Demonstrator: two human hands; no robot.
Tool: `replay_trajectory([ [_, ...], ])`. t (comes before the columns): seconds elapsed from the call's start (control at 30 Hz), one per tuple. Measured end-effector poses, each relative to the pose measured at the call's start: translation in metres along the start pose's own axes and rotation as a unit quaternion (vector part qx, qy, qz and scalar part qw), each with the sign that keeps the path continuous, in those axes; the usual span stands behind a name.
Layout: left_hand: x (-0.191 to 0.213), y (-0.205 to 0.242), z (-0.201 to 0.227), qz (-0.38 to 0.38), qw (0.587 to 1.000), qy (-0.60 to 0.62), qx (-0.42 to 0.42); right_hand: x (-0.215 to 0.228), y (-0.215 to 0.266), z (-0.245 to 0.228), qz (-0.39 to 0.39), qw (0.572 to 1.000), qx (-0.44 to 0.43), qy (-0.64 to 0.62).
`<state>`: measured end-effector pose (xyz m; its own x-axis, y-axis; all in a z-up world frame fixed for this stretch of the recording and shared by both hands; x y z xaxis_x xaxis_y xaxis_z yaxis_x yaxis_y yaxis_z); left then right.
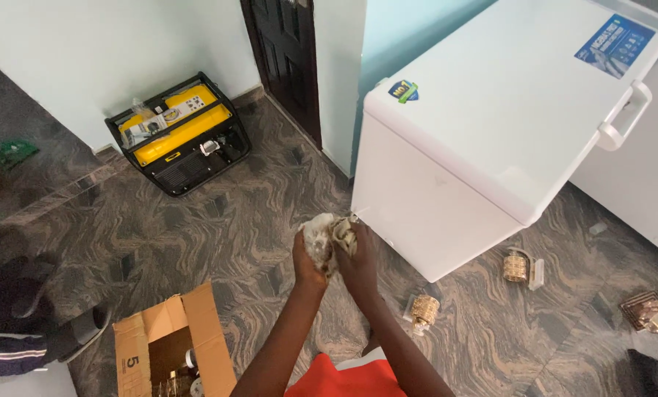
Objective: The person wipes a white electrical socket with a cloth, turning it over to clean both sides. They then pick up a white plastic component and wipe it with the same cloth. The person places the cleaned socket into a cardboard box and continues wiping the second component.
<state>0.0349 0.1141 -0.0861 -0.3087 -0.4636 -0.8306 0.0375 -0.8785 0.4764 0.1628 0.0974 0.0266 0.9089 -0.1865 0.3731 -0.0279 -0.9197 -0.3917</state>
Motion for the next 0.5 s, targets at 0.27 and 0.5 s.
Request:
replay_trajectory([
  [0.27, 0.022, -0.004, 0.003, -0.123, 0.989, 0.069, 0.046, 0.011, -0.004, 0.019, -0.018, 0.984, -0.157, -0.088],
  [0.5, -0.029, 0.056, 0.018, 0.084, 0.994, 0.068, 0.008, 0.023, -0.024, -0.065, -0.018, 0.979, -0.096, -0.179],
])
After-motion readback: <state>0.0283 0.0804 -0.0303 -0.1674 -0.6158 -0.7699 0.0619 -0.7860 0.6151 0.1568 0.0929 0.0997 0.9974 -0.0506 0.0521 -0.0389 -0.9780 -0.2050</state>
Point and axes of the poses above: each hand's wrist, its own y-axis away from the middle knuckle, its own x-axis out of the back of the hand, z = x × y, the point moved 7 cm from there along -y, towards the middle knuckle, and after that the axes turned 4 degrees about x, right-handed, at the moved point
